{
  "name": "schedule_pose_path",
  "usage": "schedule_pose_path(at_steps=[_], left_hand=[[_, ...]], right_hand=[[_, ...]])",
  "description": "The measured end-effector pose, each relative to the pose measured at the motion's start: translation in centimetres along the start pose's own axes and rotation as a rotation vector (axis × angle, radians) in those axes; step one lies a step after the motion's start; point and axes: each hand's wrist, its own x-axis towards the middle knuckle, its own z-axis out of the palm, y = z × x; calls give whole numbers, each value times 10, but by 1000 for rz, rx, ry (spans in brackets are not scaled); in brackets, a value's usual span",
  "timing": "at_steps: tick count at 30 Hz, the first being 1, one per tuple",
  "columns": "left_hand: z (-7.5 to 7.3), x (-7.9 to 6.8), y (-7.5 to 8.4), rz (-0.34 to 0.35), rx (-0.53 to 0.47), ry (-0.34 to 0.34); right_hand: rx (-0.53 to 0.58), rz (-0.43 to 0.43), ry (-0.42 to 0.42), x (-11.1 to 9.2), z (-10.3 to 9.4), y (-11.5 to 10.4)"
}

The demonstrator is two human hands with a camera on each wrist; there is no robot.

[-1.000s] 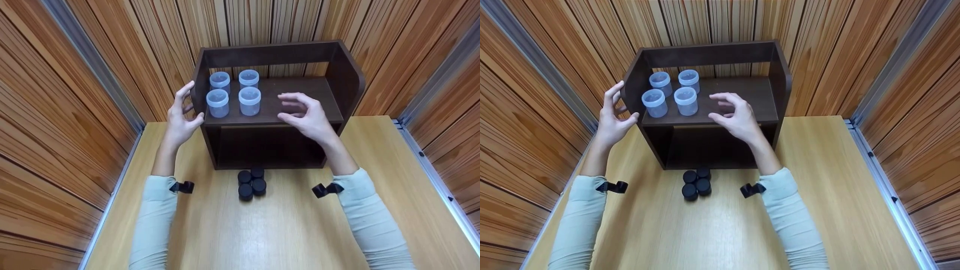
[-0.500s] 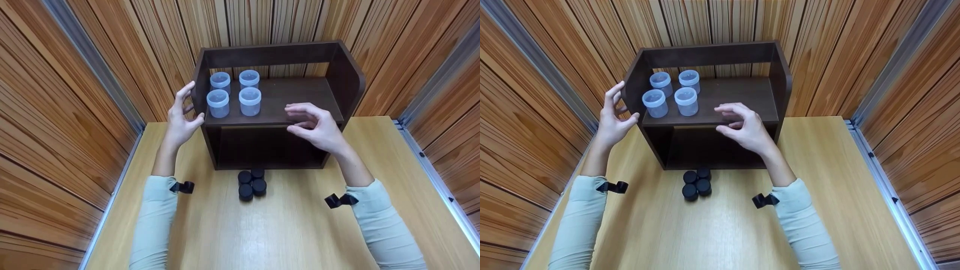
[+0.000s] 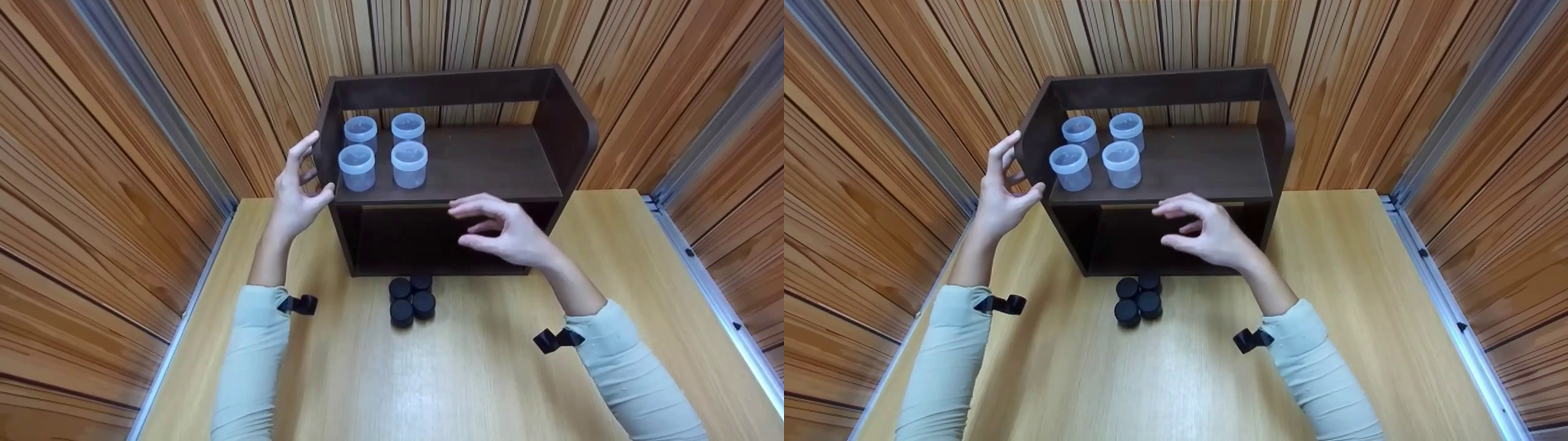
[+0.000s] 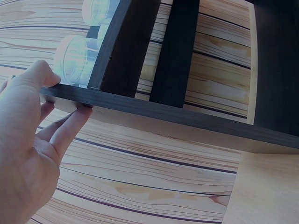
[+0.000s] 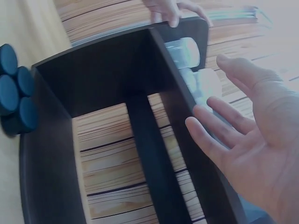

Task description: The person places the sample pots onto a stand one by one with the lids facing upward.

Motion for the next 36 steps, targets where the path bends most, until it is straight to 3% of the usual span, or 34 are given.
schedule_pose_path(at_steps=[8,17,27,36], left_hand=[[-1,0,1,1,16,10],[-1,0,1,-10,7,1],[1,0,0,4,-1,-3],[-1,-1,1,5,-4,8]], right_hand=[[-17,38,-137,-2,15,16],[-1,75,-230,-4,34,48],[35,130,-272,-11,54,95],[58,174,-285,-12,72,123]])
